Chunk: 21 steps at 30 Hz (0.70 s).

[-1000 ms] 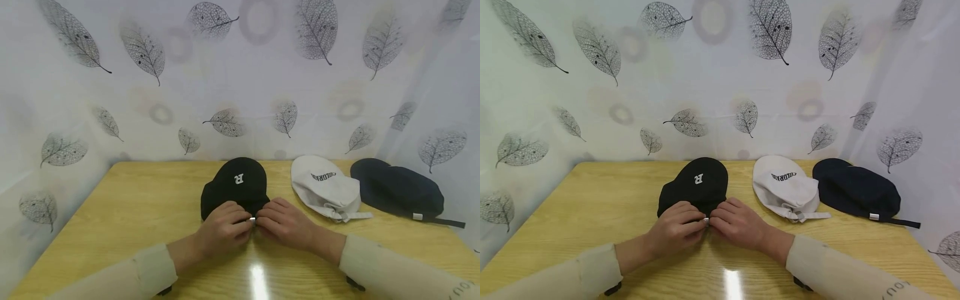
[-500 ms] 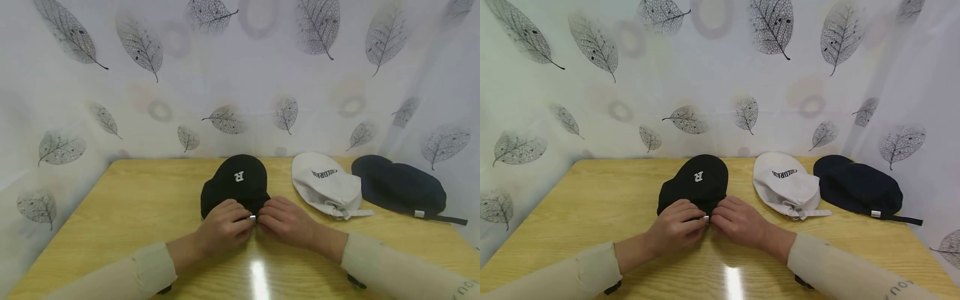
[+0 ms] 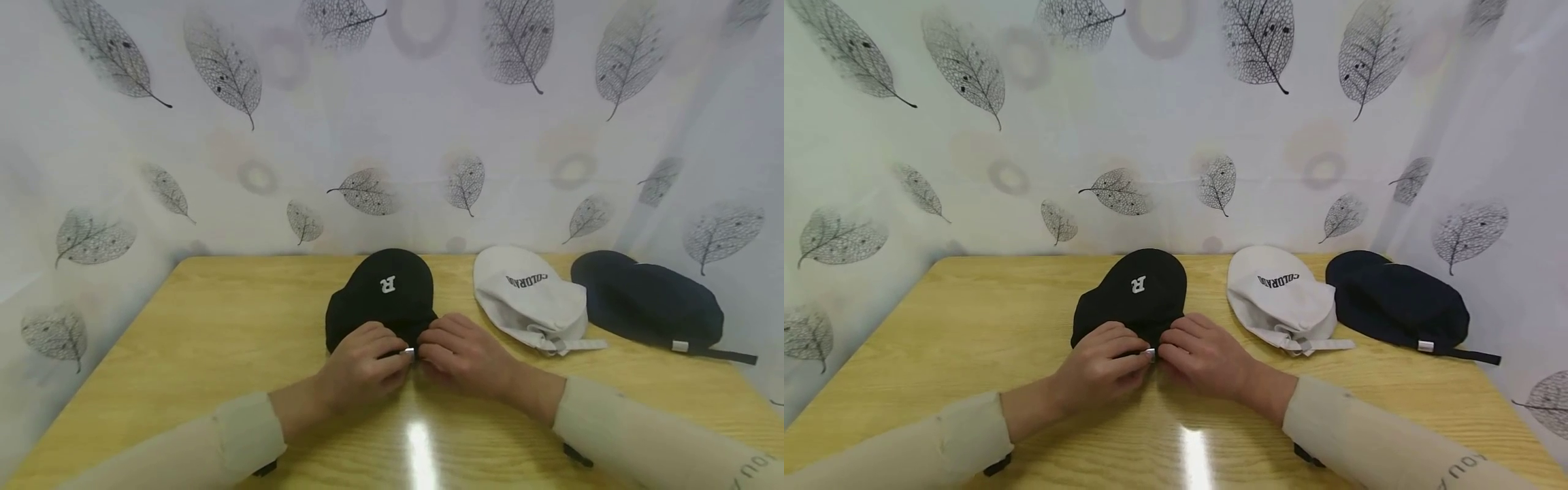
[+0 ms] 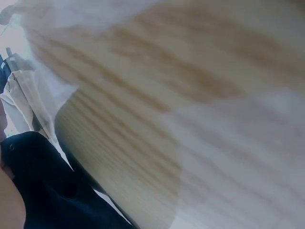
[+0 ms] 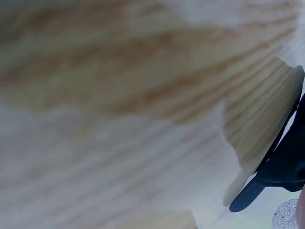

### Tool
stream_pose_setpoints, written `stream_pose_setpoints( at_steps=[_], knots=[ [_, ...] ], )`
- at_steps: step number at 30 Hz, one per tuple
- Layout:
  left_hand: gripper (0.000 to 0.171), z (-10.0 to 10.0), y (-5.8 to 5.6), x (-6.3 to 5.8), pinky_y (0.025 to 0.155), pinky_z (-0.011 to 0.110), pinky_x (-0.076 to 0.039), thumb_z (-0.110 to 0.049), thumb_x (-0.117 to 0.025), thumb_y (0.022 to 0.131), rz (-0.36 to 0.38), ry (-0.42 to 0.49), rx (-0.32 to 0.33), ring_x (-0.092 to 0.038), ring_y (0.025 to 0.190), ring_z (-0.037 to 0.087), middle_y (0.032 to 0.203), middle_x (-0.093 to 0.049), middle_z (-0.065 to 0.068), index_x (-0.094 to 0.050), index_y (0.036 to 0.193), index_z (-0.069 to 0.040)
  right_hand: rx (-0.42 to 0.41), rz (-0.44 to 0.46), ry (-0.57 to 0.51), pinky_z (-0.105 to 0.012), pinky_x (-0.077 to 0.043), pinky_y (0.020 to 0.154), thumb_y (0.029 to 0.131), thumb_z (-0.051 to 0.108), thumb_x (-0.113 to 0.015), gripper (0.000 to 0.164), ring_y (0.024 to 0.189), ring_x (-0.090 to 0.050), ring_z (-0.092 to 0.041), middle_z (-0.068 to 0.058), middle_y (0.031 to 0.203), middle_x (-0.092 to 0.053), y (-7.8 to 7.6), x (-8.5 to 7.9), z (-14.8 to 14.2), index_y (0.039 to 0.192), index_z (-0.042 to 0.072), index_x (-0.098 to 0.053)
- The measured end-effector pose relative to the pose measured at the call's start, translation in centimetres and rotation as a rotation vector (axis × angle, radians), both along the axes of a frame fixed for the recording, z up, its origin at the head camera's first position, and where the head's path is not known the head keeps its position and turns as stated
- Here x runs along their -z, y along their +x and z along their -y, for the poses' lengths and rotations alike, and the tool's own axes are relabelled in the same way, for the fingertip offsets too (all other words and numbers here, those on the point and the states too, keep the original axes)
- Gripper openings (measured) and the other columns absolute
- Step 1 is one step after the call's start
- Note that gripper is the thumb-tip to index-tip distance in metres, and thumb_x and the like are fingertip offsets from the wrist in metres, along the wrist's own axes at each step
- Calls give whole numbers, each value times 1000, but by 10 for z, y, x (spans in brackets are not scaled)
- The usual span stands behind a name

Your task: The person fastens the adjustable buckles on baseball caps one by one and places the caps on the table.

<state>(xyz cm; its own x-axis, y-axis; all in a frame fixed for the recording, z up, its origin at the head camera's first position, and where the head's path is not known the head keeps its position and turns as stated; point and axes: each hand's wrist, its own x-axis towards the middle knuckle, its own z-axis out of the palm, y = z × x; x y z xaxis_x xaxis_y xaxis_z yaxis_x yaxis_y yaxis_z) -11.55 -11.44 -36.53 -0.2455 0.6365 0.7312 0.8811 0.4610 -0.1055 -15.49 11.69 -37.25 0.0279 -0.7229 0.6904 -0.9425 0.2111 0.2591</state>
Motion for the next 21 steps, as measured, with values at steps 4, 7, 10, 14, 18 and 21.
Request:
stream_pose_setpoints(
  at_steps=[4, 7, 10, 14, 18, 21],
  knots=[
    [11, 0, -2, 1, 78, 27, -54, -9, -77, 77, -14, -4, -1, -66, 78, 14, 85, -73, 1, -79, 88, -11, -9, 1, 6, -39, -52, 84, 85, 14, -72, 14, 92, -64, -23, -5, 99, -70, 0, 0, 1, 96, 6, -68],
    [11, 1, -2, 1, 77, 27, -54, -8, -76, 78, -14, -2, 2, -67, 78, 13, 85, -73, 1, -79, 88, -11, -14, 3, 14, -40, -52, 85, 86, 13, -71, 13, 93, -65, -23, -5, 100, -71, 1, 0, 2, 97, 7, -68],
    [11, 1, -1, 1, 77, 27, -54, -8, -76, 78, -8, 6, 3, -67, 79, 14, 85, -73, 1, -79, 88, -11, -11, 5, 20, -40, -52, 86, 88, 13, -69, 11, 94, -65, -23, -5, 101, -71, 2, 0, 3, 97, 7, -69],
    [11, 1, 0, 1, 78, 28, -54, -8, -75, 79, -2, 14, 9, -67, 79, 14, 85, -73, 1, -79, 88, -10, -9, 1, 22, -39, -52, 86, 92, 15, -65, 10, 94, -66, -22, -5, 101, -72, 3, 1, 4, 97, 7, -70],
    [11, 1, 0, 1, 78, 28, -54, -7, -74, 79, 0, 20, 18, -67, 79, 14, 85, -73, 1, -79, 88, -9, -11, 1, 22, -39, -53, 86, 94, 16, -64, 12, 94, -67, -22, -5, 101, -73, 4, 0, 3, 97, 6, -71],
    [11, 1, -1, 0, 78, 28, -53, -7, -75, 77, -4, 24, 21, -67, 78, 14, 85, -73, 1, -79, 88, -9, -15, 12, 27, -39, -53, 87, 92, 15, -67, 11, 95, -67, -23, -6, 102, -73, 3, 0, 3, 98, 6, -71]
  ],
)
